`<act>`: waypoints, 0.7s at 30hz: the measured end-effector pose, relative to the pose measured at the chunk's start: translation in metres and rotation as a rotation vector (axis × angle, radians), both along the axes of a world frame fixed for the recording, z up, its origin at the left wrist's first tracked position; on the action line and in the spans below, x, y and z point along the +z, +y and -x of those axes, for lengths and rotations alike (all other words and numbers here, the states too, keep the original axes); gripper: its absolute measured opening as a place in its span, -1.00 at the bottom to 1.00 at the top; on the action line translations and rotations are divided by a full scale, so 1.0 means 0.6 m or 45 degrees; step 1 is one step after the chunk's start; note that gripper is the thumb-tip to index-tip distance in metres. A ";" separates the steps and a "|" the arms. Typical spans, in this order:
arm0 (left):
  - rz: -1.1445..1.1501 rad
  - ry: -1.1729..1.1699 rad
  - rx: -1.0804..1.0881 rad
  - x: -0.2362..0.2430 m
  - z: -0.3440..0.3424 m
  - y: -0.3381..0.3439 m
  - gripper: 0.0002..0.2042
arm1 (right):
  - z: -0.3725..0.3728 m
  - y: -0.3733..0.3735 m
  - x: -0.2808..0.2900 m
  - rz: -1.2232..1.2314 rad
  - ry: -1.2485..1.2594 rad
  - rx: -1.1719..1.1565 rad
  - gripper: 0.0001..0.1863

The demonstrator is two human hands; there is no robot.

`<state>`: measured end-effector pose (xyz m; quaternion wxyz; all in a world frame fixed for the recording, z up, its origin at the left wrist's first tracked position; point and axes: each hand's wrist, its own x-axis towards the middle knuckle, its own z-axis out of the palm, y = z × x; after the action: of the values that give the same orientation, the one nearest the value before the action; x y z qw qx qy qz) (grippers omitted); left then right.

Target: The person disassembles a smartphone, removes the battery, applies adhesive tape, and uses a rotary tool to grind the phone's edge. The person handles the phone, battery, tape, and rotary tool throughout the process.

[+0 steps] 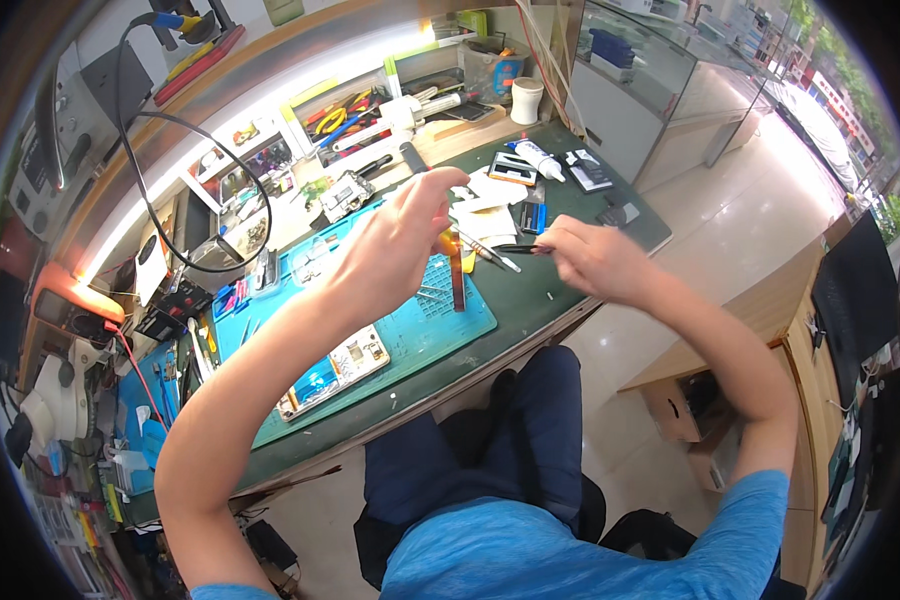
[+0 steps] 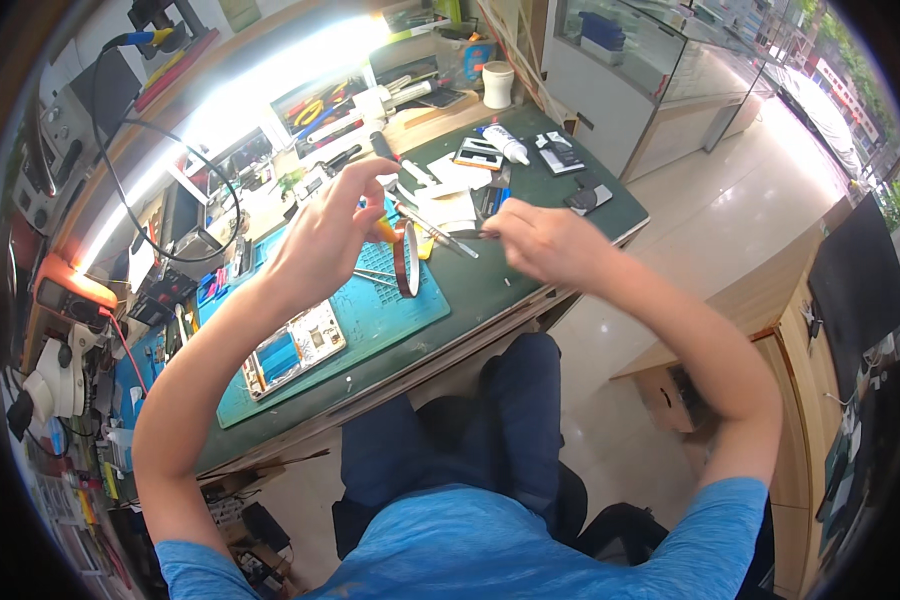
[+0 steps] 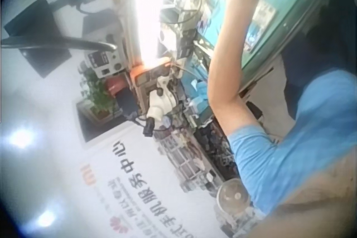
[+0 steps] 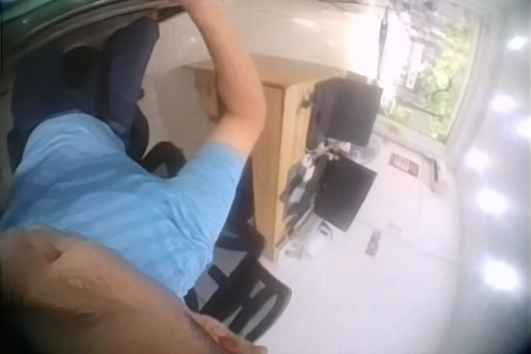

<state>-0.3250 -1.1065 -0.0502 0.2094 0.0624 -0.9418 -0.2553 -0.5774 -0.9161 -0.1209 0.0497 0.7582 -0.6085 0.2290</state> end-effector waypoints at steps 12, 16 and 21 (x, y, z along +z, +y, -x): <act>-0.002 0.040 -0.034 0.001 0.003 0.005 -0.60 | -0.094 -0.040 0.091 -0.322 -0.614 -0.008 -0.61; 0.017 0.032 -0.033 0.001 0.001 0.003 -0.58 | -0.103 -0.052 0.090 -0.378 -0.609 -0.051 -0.63; 0.032 0.074 -0.032 0.002 0.001 0.003 -0.56 | -0.109 -0.056 0.085 -0.356 -0.732 -0.055 -0.68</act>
<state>-0.3258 -1.1047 -0.0492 0.2343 0.0403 -0.9392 -0.2478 -0.5123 -0.9498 -0.0697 -0.2242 0.6489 -0.6390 0.3468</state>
